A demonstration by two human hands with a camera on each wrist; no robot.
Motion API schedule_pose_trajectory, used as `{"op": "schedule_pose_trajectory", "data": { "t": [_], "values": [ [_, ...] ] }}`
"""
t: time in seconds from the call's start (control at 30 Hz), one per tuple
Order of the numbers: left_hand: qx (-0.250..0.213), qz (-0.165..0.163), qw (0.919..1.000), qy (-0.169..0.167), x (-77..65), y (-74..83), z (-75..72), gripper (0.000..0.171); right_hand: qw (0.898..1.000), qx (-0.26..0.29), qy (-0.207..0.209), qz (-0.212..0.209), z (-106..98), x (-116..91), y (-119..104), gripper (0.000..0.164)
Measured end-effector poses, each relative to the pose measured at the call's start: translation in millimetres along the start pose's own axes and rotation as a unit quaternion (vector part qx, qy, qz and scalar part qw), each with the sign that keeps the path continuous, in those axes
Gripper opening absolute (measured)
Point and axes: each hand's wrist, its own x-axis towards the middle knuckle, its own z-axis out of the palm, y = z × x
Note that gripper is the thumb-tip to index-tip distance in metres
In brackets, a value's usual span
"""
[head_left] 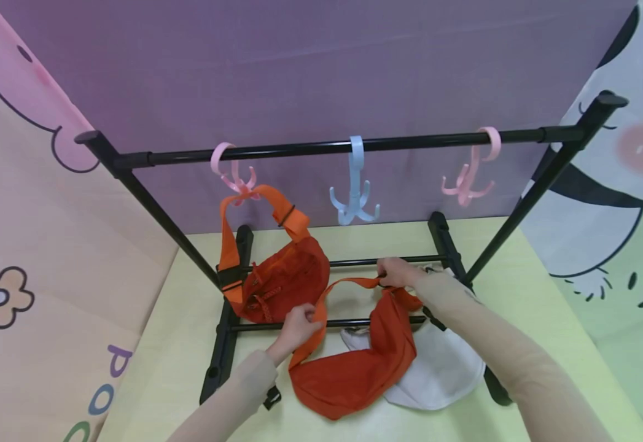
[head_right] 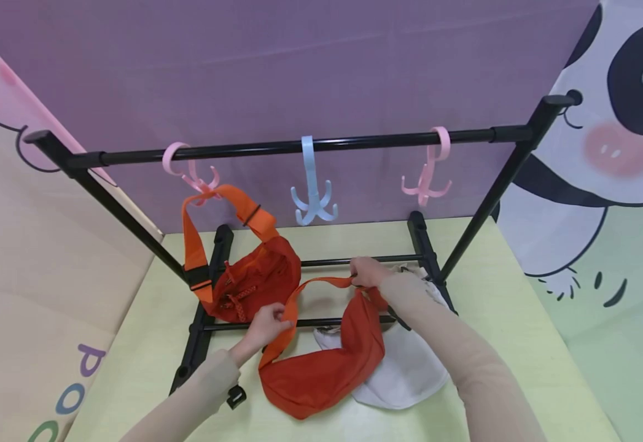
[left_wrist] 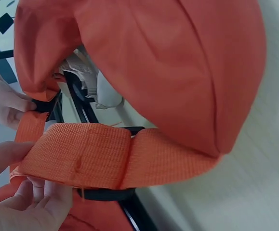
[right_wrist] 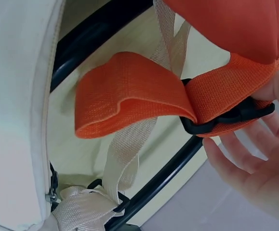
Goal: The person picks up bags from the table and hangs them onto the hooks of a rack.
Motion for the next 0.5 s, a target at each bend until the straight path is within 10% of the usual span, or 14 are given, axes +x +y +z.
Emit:
{"op": "schedule_pose_trajectory", "data": {
  "t": [0.5],
  "values": [
    [0.010,0.077,0.9944,0.072,-8.0,19.6,-17.7,0.014,0.995,0.095,0.038,-0.011,-6.0,-6.2,-1.7,0.011]
  ]
}}
